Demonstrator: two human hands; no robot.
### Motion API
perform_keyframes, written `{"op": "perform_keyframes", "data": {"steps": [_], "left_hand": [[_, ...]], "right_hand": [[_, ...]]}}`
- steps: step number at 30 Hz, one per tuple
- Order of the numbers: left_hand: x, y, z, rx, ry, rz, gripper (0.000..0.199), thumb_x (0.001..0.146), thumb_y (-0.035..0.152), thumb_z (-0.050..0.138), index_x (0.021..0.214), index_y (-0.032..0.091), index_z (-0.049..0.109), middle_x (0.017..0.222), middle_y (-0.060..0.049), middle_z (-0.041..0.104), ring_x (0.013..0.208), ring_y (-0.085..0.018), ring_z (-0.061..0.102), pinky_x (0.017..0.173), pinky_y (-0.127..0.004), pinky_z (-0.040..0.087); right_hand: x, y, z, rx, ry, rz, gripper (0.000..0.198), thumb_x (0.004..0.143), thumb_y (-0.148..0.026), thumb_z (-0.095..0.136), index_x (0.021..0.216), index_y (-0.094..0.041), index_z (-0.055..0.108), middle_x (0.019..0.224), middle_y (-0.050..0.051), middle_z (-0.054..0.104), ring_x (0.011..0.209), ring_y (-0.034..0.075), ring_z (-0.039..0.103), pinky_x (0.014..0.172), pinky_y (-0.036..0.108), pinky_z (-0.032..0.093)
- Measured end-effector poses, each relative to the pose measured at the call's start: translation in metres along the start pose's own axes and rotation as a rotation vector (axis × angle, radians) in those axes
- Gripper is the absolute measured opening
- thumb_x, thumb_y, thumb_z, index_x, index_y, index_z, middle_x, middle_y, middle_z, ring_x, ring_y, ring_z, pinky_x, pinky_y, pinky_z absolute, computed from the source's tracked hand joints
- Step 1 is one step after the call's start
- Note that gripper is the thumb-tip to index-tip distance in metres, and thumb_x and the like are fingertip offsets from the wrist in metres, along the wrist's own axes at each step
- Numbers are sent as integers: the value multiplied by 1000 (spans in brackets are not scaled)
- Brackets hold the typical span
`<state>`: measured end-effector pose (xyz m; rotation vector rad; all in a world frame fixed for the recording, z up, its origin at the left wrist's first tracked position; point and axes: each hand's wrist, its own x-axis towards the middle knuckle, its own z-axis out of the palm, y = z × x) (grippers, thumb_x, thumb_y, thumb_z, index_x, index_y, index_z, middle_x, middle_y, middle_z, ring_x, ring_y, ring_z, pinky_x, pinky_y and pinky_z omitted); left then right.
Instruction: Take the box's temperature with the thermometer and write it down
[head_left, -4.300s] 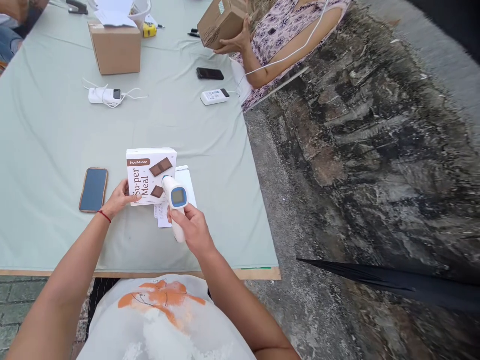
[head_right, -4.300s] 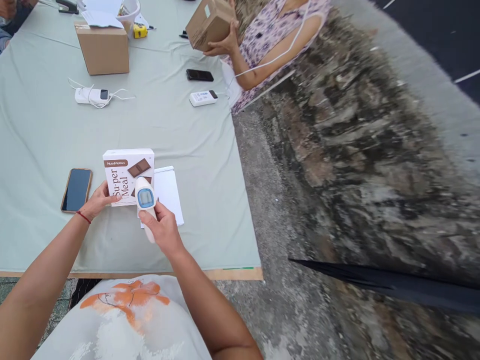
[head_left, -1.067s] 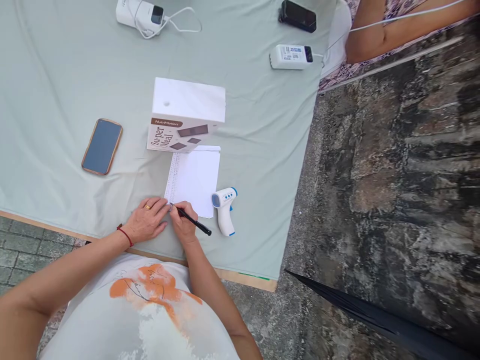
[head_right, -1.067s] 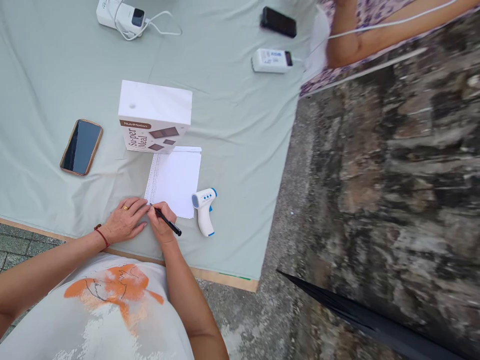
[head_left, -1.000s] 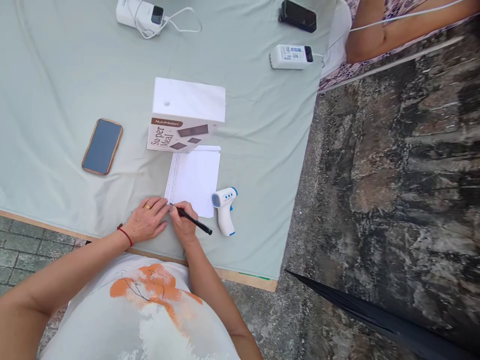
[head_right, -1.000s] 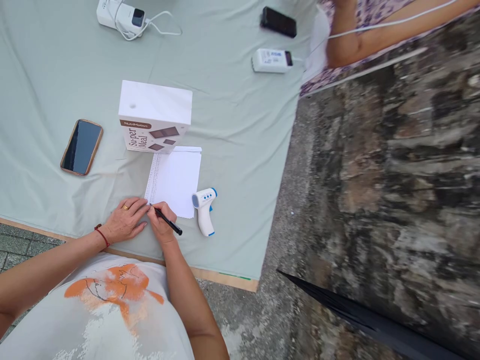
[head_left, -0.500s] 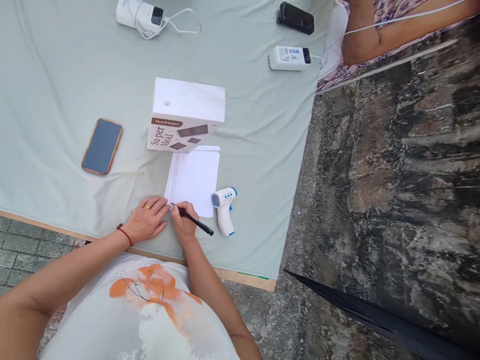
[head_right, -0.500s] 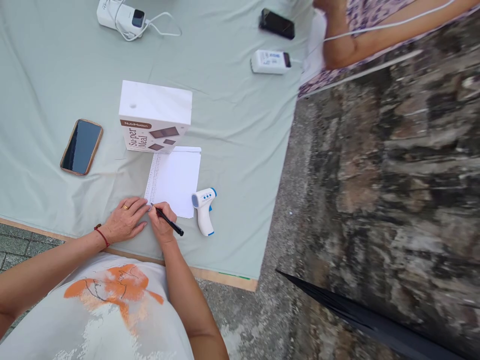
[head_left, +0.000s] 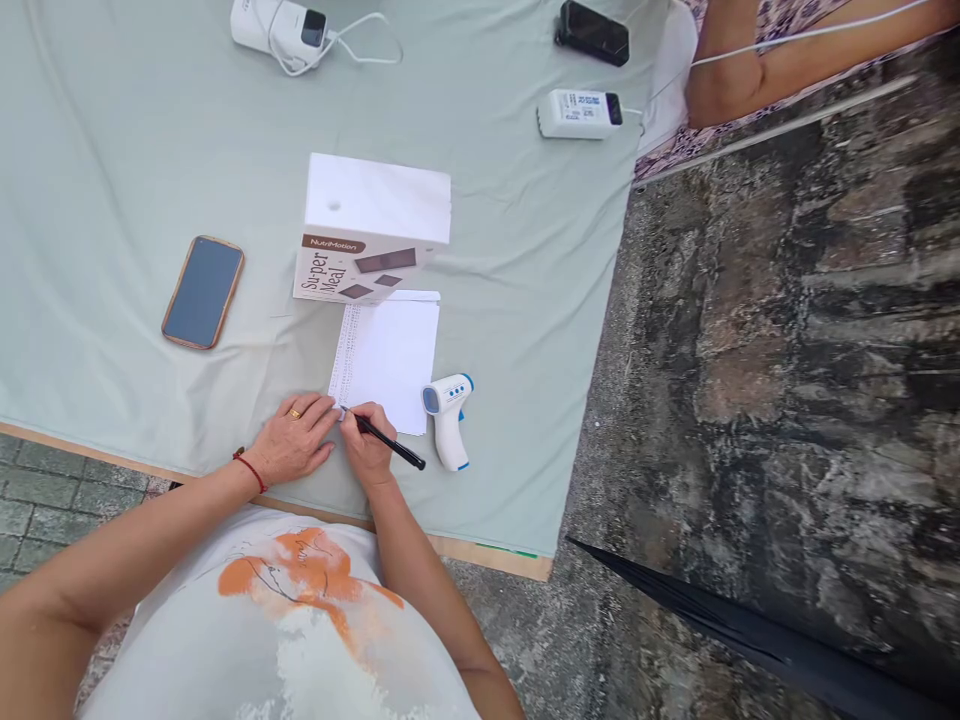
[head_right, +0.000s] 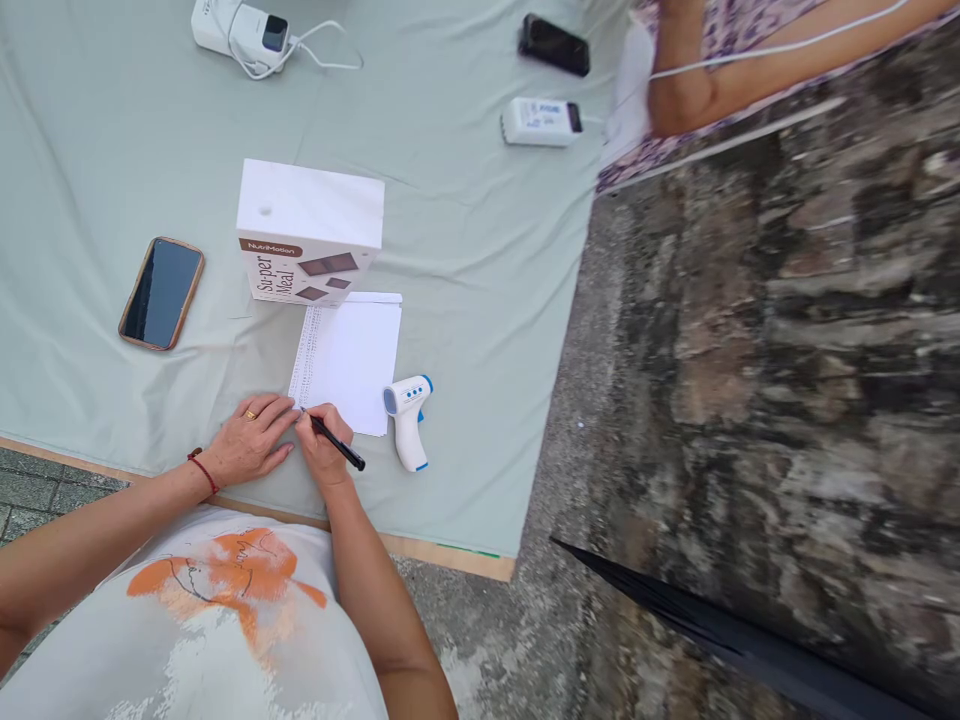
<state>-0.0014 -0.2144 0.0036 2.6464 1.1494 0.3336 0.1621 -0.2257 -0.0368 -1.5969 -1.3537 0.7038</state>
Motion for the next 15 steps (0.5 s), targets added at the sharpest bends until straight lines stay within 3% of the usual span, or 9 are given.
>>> {"op": "perform_keyframes", "data": {"steps": [15], "left_hand": [[0,-1,0,-7,4,-5,40,90,29,57,126,12,58,131,-14,57,122,-28,49,102,-43,41]], "right_hand": [[-1,-2,0,1,52,1,19,82,-34,51,69,-20,53,62,-2,53,58,13,47,57,26,41]]}}
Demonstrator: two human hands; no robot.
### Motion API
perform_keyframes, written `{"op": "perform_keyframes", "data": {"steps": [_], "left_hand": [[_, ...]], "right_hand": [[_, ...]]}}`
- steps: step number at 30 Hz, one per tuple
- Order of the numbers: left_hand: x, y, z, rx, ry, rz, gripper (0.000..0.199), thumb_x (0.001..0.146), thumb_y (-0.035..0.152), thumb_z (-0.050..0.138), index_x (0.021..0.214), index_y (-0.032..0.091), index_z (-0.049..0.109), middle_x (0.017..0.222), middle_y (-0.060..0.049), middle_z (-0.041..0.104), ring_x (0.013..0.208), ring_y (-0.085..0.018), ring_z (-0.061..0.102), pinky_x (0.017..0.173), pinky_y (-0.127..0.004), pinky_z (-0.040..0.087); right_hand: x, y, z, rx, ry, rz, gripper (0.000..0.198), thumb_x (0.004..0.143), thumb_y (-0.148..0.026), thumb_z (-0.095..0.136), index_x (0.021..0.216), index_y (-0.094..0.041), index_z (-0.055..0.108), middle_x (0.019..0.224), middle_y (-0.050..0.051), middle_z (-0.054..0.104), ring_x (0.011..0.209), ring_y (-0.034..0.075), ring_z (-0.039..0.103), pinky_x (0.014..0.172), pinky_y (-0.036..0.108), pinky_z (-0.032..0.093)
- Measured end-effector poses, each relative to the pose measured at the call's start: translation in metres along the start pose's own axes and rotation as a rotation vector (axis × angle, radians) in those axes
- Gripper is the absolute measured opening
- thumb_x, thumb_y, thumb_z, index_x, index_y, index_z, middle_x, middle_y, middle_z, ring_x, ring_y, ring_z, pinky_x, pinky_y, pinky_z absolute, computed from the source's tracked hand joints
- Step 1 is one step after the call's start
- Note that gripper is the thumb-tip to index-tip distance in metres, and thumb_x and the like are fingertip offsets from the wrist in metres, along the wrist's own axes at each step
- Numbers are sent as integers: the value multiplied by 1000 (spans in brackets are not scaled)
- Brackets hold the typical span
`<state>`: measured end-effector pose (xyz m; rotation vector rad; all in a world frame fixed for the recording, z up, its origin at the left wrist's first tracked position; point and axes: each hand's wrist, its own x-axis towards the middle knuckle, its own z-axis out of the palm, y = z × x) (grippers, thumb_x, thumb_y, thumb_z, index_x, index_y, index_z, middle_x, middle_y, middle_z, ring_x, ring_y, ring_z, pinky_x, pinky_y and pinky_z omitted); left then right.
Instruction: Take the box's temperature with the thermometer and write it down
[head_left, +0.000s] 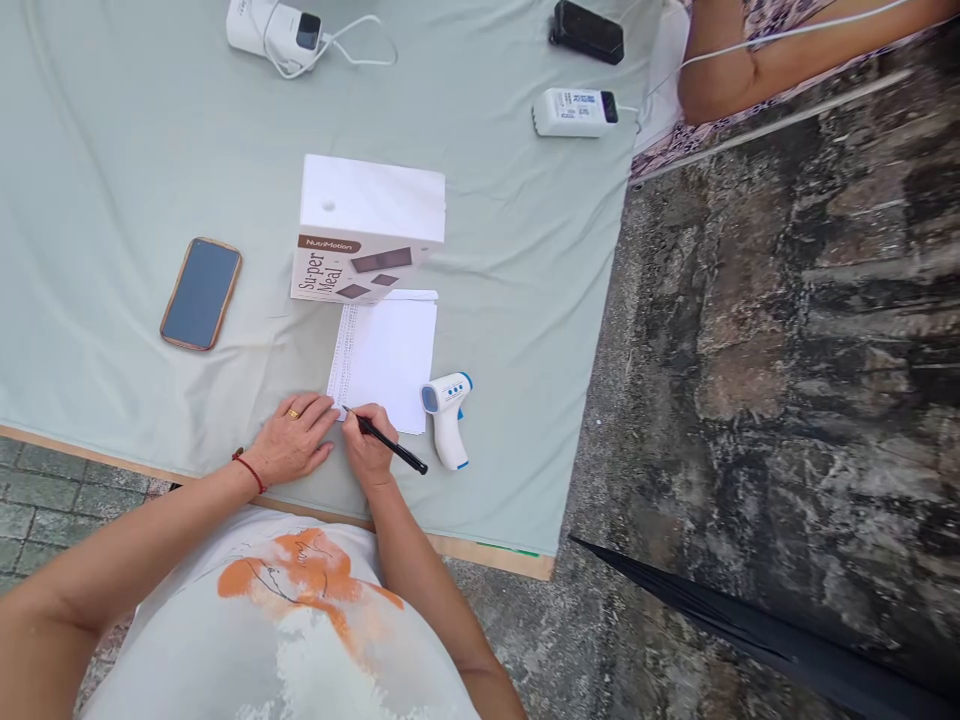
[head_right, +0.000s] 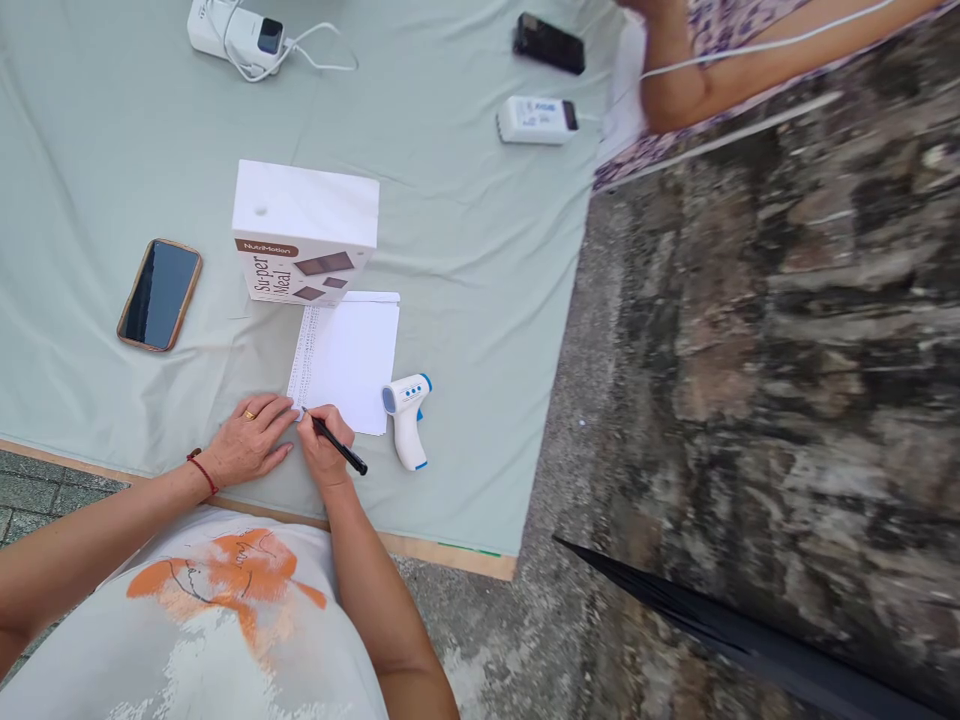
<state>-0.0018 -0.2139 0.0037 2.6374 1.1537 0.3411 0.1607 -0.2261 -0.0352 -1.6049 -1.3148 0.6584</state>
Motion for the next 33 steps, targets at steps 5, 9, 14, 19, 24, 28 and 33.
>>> {"op": "perform_keyframes", "data": {"steps": [5,9,14,19,24,28,33], "left_hand": [[-1,0,0,-11,-21,-6,40,90,30,57,127,13,57,131,-15,57,123,-28,49,102,-44,41],[-1,0,1,-7,-15,-6,40,90,29,57,126,13,57,132,-15,56,123,-28,49,102,-44,41],[0,0,1,9,26,10,39,89,29,58,124,11,58,130,-14,58,121,-28,50,101,-43,41],[0,0,1,22,25,10,40,88,30,59,124,11,59,130,-13,58,120,-28,51,101,-42,41],[0,0,0,18,25,12,40,88,29,59,124,11,59,130,-13,59,119,-28,51,101,-42,41],[0,0,0,18,3,6,40,89,30,58,125,12,58,131,-14,58,120,-28,50,101,-43,41],[0,0,1,24,6,7,40,89,30,57,125,12,58,131,-13,58,121,-28,50,101,-43,41]], "right_hand": [[0,1,1,-7,-13,36,19,82,-35,51,70,-20,52,62,-2,52,58,13,47,58,26,42],[0,2,2,-13,-16,38,19,82,-35,50,70,-21,52,62,-3,52,57,13,47,58,26,41],[0,2,2,-20,-15,23,18,82,-34,49,70,-21,51,61,-3,51,56,13,47,57,26,41],[2,0,1,-7,-8,-15,16,82,-30,51,70,-20,52,61,-3,52,55,12,47,56,26,41],[1,0,0,16,31,-21,15,81,-29,52,69,-20,52,60,-4,52,55,12,47,55,25,41],[-1,0,0,19,58,1,16,82,-30,53,70,-20,54,62,-3,54,56,12,48,56,25,41],[0,1,1,-7,33,41,17,82,-32,51,70,-19,54,63,-3,54,58,12,48,59,25,42]]}}
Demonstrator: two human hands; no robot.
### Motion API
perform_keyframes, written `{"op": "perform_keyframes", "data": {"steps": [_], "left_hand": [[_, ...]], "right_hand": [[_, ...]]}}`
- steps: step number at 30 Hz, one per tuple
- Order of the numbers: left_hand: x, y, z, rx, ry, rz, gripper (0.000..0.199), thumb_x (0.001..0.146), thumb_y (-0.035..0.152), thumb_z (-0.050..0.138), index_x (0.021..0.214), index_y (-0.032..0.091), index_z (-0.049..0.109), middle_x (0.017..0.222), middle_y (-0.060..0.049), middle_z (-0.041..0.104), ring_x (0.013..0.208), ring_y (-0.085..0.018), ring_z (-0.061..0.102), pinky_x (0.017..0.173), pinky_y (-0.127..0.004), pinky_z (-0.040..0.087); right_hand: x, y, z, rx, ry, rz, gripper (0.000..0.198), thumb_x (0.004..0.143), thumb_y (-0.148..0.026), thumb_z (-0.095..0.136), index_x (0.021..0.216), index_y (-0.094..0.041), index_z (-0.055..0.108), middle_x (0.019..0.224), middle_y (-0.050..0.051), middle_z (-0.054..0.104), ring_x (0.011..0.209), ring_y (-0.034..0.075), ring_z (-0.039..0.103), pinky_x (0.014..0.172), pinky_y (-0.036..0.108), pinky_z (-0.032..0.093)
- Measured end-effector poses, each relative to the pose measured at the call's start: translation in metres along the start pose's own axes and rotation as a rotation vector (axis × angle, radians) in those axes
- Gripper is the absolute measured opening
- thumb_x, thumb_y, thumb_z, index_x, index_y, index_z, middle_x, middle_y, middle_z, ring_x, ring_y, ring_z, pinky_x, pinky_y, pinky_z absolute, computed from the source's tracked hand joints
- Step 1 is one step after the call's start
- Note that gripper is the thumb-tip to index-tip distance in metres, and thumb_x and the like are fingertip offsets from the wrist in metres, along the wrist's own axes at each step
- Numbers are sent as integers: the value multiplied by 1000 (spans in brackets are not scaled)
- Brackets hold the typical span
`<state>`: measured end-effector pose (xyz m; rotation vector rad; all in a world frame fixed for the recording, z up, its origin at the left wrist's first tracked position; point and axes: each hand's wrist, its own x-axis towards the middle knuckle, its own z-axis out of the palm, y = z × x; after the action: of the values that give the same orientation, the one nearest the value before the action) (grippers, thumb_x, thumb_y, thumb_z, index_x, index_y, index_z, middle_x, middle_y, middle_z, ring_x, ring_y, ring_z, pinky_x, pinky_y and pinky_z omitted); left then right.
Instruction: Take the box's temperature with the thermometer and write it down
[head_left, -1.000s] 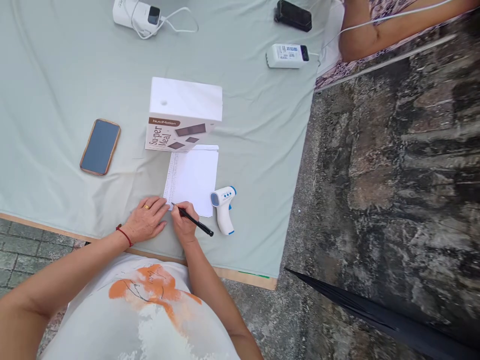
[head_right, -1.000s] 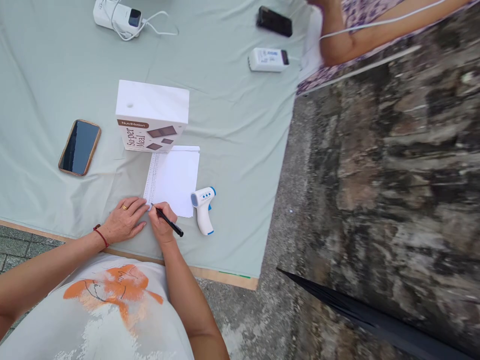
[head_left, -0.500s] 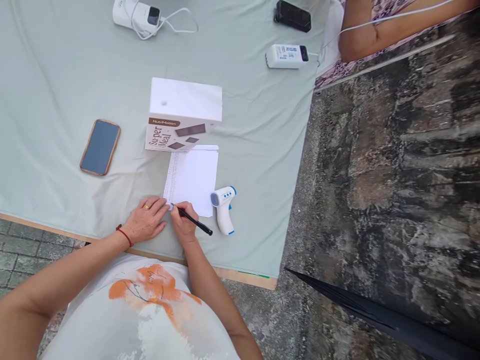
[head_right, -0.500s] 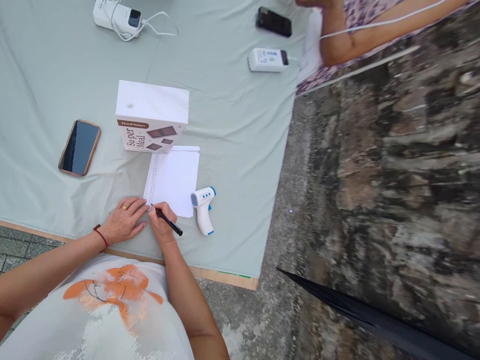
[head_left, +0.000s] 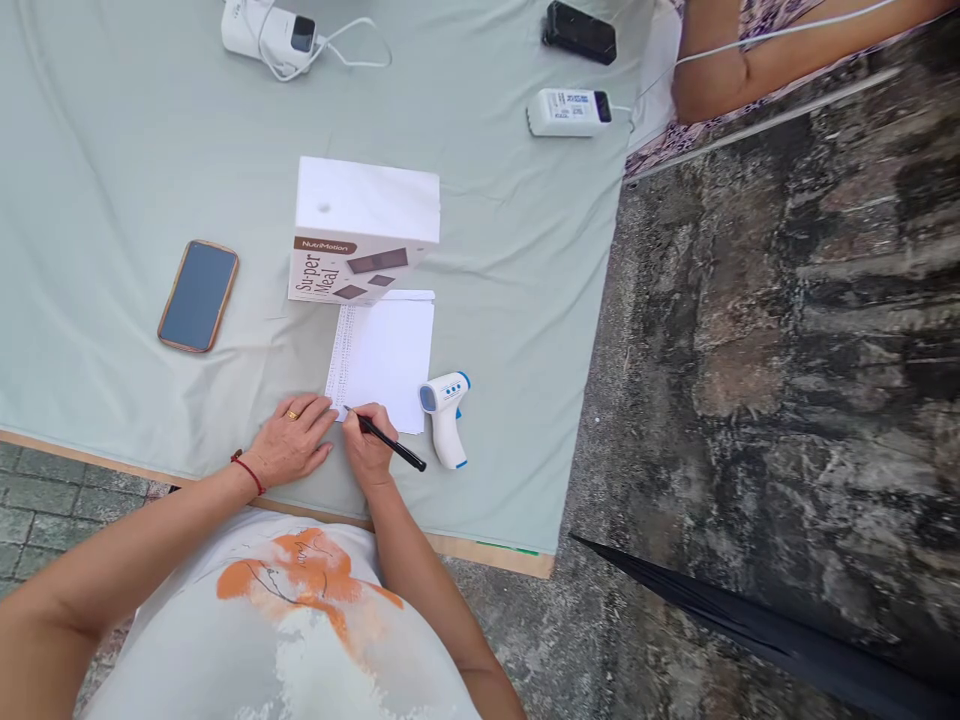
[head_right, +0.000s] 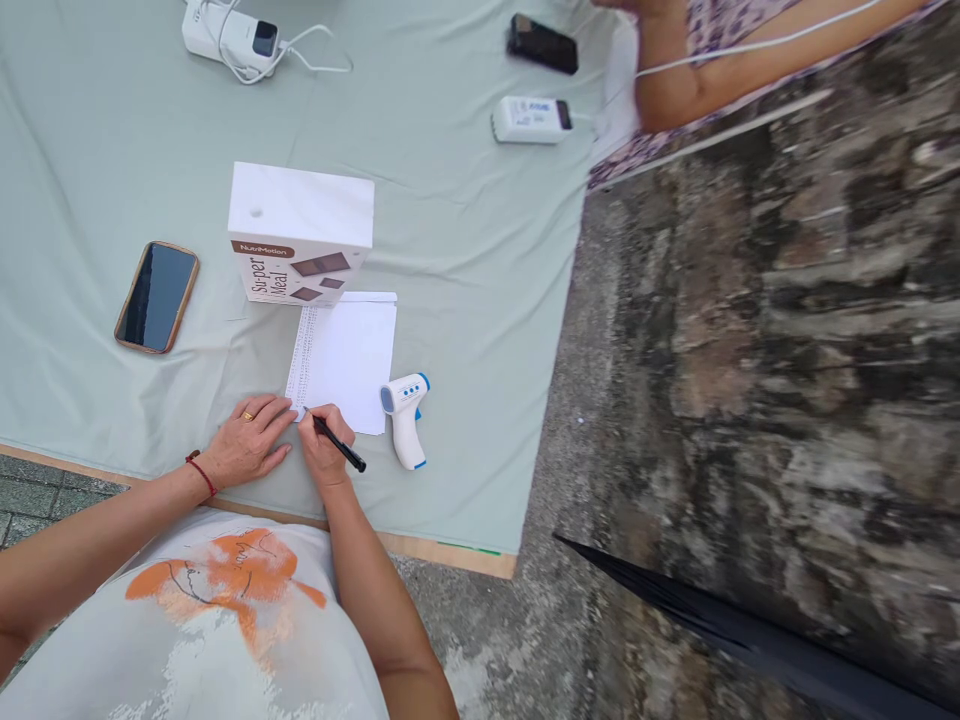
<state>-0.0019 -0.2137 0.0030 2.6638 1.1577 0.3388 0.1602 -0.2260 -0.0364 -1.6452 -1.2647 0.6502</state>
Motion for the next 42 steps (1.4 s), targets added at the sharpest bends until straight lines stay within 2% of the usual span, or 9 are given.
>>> {"op": "perform_keyframes", "data": {"steps": [8,12,22,26,29,31,35,39,42], "left_hand": [[0,-1,1,-11,-18,-9,40,90,31,56,126,12,58,132,-14,57,122,-29,49,102,-44,40],[0,-1,1,-9,4,-5,39,91,30,56,125,11,58,130,-13,58,120,-29,50,102,-43,40],[-5,-5,8,-6,59,-11,40,90,29,56,125,10,58,129,-15,58,118,-30,50,101,-45,41],[-5,-7,9,-5,96,-11,40,87,27,59,123,9,58,127,-16,58,116,-30,50,99,-45,42],[-6,-6,8,-22,101,-20,41,85,25,61,123,9,57,127,-15,57,117,-31,50,99,-45,43],[-9,-4,9,-33,106,-24,41,85,23,61,123,10,55,127,-15,57,117,-31,50,98,-45,44],[-13,-8,15,-169,158,-64,41,84,19,59,124,16,49,127,-13,54,118,-29,51,99,-45,45],[16,-50,8,-447,363,-335,37,86,24,56,120,17,43,126,-15,48,121,-26,50,101,-44,47],[62,-103,-11,-560,404,-599,81,71,35,74,136,15,31,140,-21,39,131,-34,42,107,-54,40]], "right_hand": [[-3,0,-1,-27,57,-76,16,87,-30,51,75,-20,52,66,-2,52,59,13,48,59,26,42],[3,-1,-6,-80,103,-251,14,95,-25,46,93,-19,58,84,4,59,80,16,58,75,31,49],[23,23,-32,-463,-178,-477,46,100,-13,28,142,-18,47,123,14,59,111,23,54,93,41,46],[23,22,-40,-452,-96,-526,47,98,-10,29,139,-19,49,123,14,59,114,23,55,95,41,45],[23,35,-58,-539,113,-374,38,97,-29,43,132,-16,53,125,17,56,118,28,52,98,47,43],[22,51,-74,-654,191,-147,57,90,-49,53,133,-11,52,128,23,53,118,35,50,96,52,42],[22,78,-95,-704,-32,122,65,83,-56,51,124,-7,57,116,23,58,108,36,53,90,47,45],[25,74,-94,-677,-102,248,67,82,-50,49,131,-5,52,117,21,58,111,33,53,94,43,44],[31,59,-88,-685,-98,336,73,82,-49,50,143,-9,42,121,19,58,113,33,54,92,42,45]]}}
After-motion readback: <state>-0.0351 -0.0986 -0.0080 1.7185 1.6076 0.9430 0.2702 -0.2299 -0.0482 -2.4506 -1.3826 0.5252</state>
